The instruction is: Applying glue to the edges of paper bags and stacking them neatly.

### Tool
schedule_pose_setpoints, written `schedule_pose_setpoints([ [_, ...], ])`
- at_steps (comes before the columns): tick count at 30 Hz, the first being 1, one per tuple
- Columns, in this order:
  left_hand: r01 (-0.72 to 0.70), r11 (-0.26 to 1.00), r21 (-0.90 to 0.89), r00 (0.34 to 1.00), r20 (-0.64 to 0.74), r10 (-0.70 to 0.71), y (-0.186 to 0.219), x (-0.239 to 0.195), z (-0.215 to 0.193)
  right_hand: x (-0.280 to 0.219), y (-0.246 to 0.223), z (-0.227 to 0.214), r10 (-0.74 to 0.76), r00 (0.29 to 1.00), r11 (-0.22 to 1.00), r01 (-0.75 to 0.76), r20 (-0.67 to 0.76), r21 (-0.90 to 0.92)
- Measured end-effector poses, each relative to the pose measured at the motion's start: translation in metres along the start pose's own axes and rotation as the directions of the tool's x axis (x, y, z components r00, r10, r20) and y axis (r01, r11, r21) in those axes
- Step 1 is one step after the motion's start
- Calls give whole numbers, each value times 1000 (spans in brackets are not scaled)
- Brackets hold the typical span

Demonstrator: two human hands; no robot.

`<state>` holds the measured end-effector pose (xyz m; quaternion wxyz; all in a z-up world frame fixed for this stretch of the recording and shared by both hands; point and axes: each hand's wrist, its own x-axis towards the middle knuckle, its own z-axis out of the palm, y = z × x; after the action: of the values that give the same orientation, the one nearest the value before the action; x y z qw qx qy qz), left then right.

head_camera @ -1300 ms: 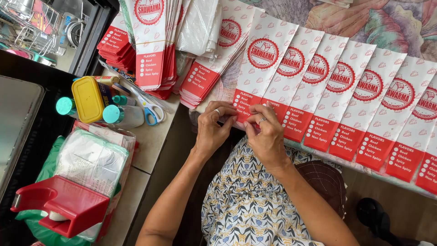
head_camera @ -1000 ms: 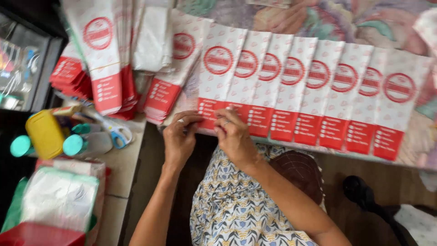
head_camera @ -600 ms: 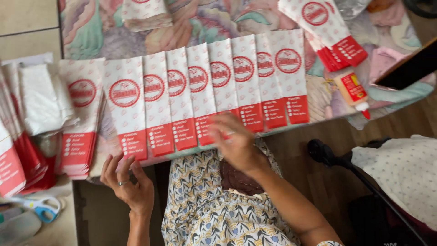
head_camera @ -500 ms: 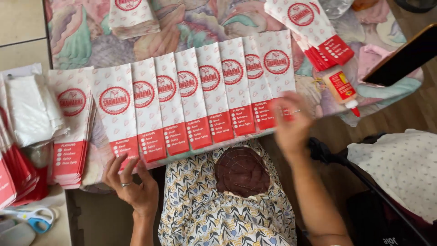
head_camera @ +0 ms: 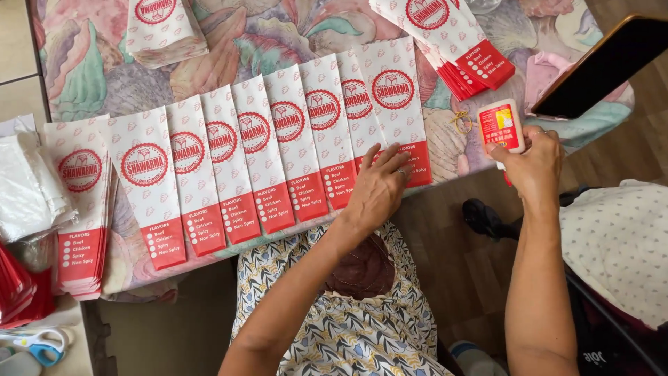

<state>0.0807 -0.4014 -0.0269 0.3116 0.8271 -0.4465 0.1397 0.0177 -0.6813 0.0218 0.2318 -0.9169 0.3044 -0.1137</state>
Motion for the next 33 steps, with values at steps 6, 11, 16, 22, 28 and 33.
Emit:
schedule_pose_setpoints([
  [6, 67, 997, 21, 997, -43, -67, 2, 3, 15, -45, -16, -8, 5, 1000, 509, 7, -11, 861],
  [11, 111, 993, -34, 993, 52, -109, 4, 1, 5, -74, -29, 8, 3, 1000, 340, 5, -7, 941],
  [16, 129, 992, -9, 980, 152, -126, 7, 6, -5, -89, -23, 41, -26, 995, 456, 100, -100, 884],
  [22, 277, 960, -38, 935, 241, -260, 14, 13, -16, -89, 11, 71, -155, 984, 508, 152, -83, 848],
  [28, 256, 966, -28, 937, 254, -241, 13, 11, -16, -82, 23, 65, -116, 979, 528, 203, -167, 825],
  [33, 263, 965, -22, 934, 257, -248, 13, 11, -17, -94, -1, 83, -142, 984, 511, 167, -109, 843],
])
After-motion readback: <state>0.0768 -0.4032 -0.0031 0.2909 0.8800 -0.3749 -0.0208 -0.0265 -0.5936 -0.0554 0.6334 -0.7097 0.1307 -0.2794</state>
